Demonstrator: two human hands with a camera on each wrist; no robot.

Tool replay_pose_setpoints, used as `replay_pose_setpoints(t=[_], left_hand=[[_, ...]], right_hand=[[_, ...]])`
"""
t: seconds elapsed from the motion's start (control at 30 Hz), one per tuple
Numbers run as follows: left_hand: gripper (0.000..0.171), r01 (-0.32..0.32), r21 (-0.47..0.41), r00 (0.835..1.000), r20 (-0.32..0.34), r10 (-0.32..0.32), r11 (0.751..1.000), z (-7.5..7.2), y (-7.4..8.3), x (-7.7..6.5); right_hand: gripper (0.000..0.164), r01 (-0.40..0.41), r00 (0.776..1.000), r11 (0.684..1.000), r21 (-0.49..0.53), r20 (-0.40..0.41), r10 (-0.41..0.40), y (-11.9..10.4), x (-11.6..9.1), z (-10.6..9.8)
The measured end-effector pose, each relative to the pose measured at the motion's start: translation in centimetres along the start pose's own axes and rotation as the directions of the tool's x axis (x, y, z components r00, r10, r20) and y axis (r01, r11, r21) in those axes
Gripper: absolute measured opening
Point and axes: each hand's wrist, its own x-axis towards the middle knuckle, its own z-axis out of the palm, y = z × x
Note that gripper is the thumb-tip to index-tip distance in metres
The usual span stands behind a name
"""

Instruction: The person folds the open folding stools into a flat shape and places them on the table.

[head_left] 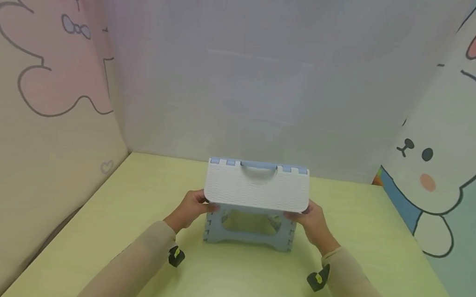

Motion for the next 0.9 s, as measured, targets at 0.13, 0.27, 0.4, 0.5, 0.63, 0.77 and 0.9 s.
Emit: replay_pose_setpoints(t=[0.13, 0.27, 0.4, 0.5, 0.63, 0.77, 0.9], left_hand=[[0.038, -0.004, -0.007, 1.000, 0.003, 0.004, 1.000, -0.07, 0.14, 0.15], [0.037, 0.000, -0.036, 1.000, 0.006, 0.000, 0.999, -0.21, 0.23, 0.14], [0.038, -0.005, -0.048, 1.000, 0.021, 0.006, 0.999, -0.38, 0.27, 0.06], [0.039, -0.007, -0.053, 1.000, 0.030, 0.009, 0.999, -0.37, 0.31, 0.04], [0.039, 0.000, -0.052, 1.000, 0.031, 0.002, 0.999, -0.23, 0.35, 0.05], [0.039, 0.010, -0.036, 1.000, 0.029, -0.009, 0.999, -0.19, 0.28, 0.00], [0.039, 0.021, -0.026, 0.999, 0.036, -0.020, 0.999, -0.26, 0.07, -0.09]], right_hand=[[0.048, 0.002, 1.000, 1.000, 0.008, -0.007, -0.002, -0.27, 0.09, 0.04], [0.049, -0.006, 1.000, 1.000, 0.030, -0.009, 0.007, -0.28, 0.16, 0.19], [0.049, -0.012, 1.000, 0.999, 0.035, -0.015, 0.012, -0.20, 0.23, 0.32], [0.048, -0.016, 1.000, 1.000, 0.016, -0.018, 0.016, -0.15, 0.22, 0.29], [0.048, -0.028, 0.999, 1.000, -0.003, -0.029, 0.028, -0.06, 0.13, 0.23], [0.048, -0.026, 0.999, 1.000, 0.010, -0.032, 0.026, 0.08, 0.03, 0.28], [0.048, -0.017, 0.999, 1.000, 0.023, -0.027, 0.017, 0.19, -0.13, 0.36]])
